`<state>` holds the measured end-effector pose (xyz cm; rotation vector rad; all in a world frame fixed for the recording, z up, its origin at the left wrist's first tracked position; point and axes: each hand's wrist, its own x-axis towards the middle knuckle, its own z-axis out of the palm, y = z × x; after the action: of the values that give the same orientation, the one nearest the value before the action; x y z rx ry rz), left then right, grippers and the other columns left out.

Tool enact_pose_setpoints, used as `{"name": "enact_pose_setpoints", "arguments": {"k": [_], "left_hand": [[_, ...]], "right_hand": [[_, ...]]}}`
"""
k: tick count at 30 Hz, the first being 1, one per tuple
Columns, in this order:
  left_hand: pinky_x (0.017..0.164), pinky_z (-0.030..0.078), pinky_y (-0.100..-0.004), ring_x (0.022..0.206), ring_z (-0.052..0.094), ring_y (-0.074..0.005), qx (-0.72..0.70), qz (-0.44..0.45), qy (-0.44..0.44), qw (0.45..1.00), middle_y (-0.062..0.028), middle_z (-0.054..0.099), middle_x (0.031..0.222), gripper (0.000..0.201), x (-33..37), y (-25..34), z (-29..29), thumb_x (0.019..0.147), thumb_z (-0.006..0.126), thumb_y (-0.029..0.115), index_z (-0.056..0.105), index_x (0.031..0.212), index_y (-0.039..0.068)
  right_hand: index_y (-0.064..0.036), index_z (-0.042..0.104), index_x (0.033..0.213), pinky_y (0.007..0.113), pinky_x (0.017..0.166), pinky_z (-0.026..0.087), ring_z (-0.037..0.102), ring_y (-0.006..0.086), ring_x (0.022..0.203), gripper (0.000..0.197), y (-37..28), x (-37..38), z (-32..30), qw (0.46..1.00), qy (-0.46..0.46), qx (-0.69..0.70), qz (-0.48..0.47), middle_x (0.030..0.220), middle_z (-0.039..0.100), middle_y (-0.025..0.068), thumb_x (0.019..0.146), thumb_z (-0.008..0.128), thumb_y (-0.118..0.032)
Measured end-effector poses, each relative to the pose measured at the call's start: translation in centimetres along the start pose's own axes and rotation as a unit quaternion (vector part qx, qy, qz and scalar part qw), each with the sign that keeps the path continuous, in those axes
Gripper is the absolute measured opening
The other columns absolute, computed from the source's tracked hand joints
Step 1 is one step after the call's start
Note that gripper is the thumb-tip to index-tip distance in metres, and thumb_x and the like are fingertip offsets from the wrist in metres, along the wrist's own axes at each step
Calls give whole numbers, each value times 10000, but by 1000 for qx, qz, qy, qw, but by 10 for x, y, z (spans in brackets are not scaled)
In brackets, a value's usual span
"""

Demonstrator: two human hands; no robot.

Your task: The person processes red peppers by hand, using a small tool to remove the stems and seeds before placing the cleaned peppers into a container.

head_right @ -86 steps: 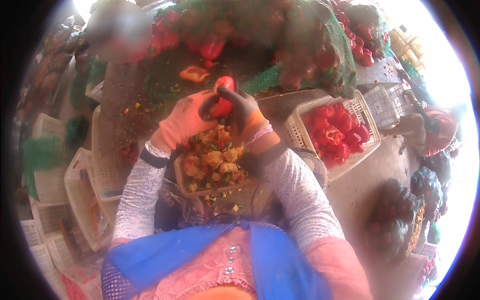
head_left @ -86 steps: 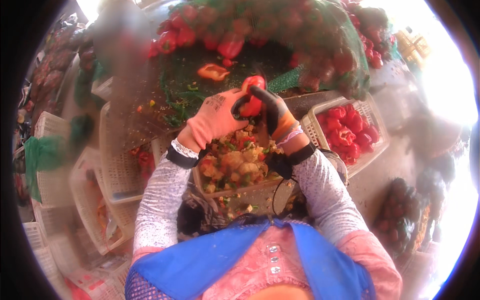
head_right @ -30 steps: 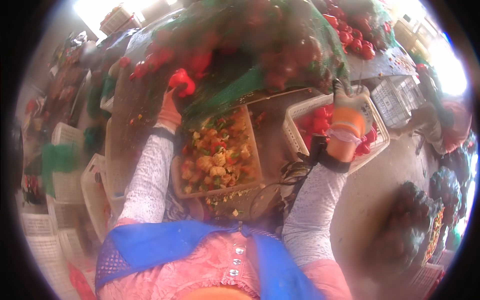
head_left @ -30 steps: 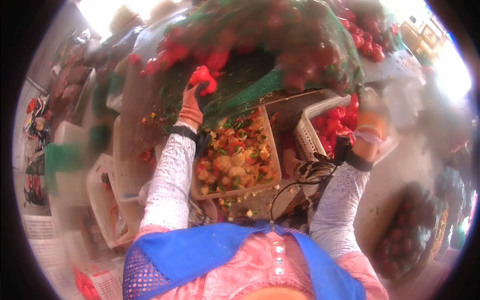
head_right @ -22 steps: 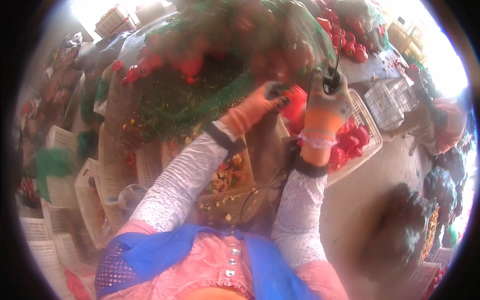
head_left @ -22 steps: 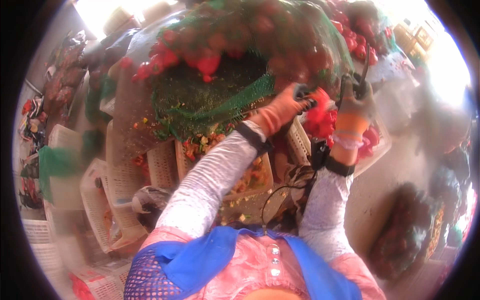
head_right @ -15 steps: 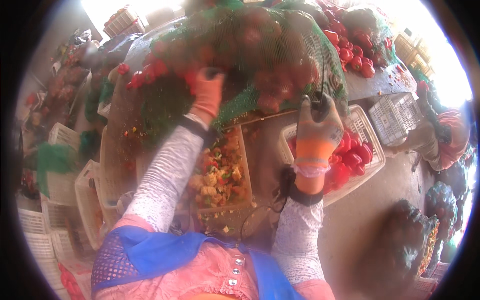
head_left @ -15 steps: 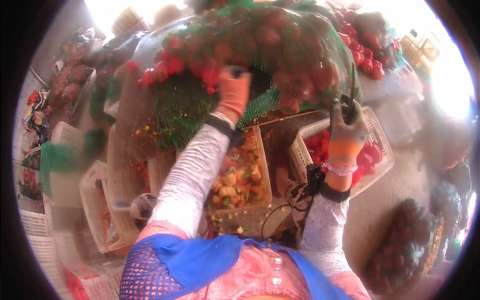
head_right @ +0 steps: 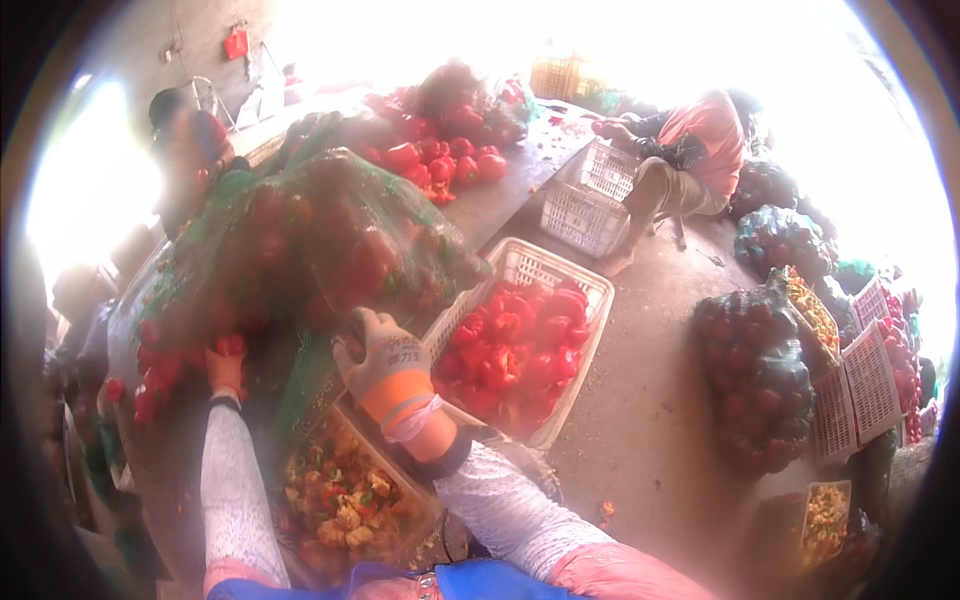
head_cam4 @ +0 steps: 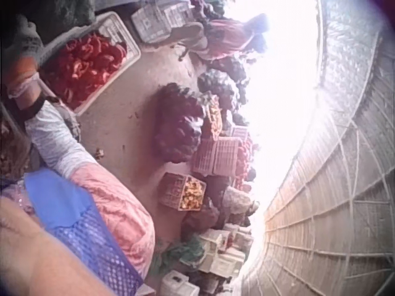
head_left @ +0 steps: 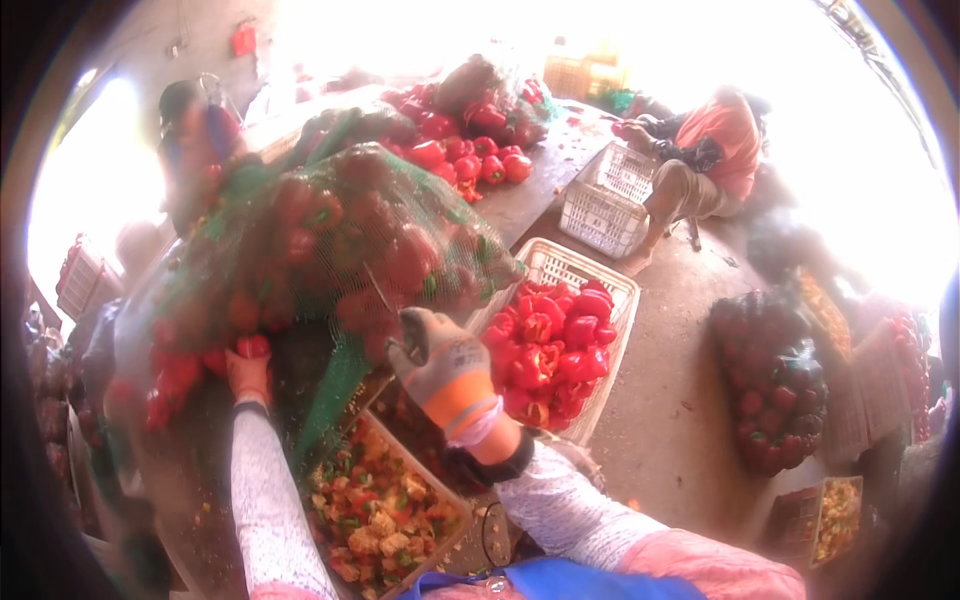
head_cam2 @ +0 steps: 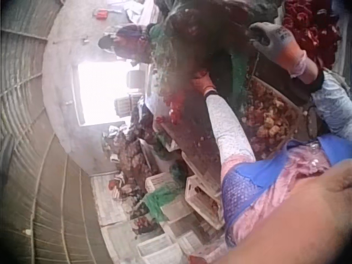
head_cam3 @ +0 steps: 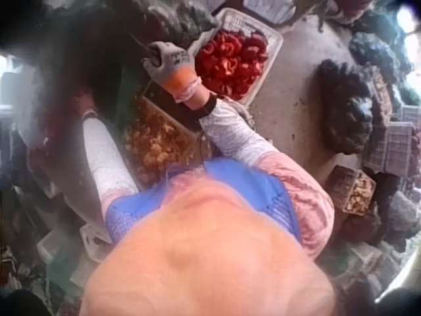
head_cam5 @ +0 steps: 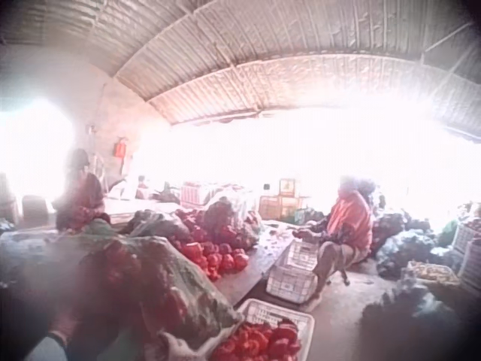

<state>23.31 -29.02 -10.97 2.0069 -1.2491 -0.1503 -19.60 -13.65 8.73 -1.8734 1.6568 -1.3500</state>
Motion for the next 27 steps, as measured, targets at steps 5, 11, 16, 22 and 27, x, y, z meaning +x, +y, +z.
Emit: {"name": "enact_pose_setpoints", "arguments": {"k": [5,11,16,22,27], "left_hand": [[873,544,-367,1097,602,-219,-374,-103,-47,921,-112,581,1257,772,-68,4,-39,679,800,-8,454,1366,52],[952,497,-352,1181,546,-238,-553,-18,-197,809,-119,505,1350,779,-213,86,-148,756,713,34,363,1451,56],[1055,407,-361,1239,498,-237,-507,17,-267,819,-119,481,1369,676,-268,84,-180,855,583,160,330,1471,37],[1007,422,-363,1151,528,-225,-294,182,-225,911,-108,506,1292,473,-277,106,-187,968,468,216,395,1392,18],[1006,420,-343,1204,501,-222,-423,15,-257,869,-118,468,1363,549,-286,99,-191,949,551,147,353,1446,24]], "right_hand": [[-20,626,1147,392,793,528,674,302,872,396,2,-11,20,997,-20,75,4,1012,678,192,820,705,-229],[-20,578,1274,329,801,532,666,192,925,585,-34,-48,51,877,-323,333,128,1076,703,136,789,788,-271],[-25,566,1284,346,902,500,628,231,1078,745,-56,-69,79,838,-411,350,82,1170,667,152,691,859,-369],[6,588,1207,350,869,509,648,239,1037,671,-53,-91,109,879,-367,270,143,1126,674,173,657,842,-283],[-13,574,1122,429,878,491,623,392,1004,621,-89,-92,82,940,-317,125,26,1023,655,229,653,756,-378]]}}
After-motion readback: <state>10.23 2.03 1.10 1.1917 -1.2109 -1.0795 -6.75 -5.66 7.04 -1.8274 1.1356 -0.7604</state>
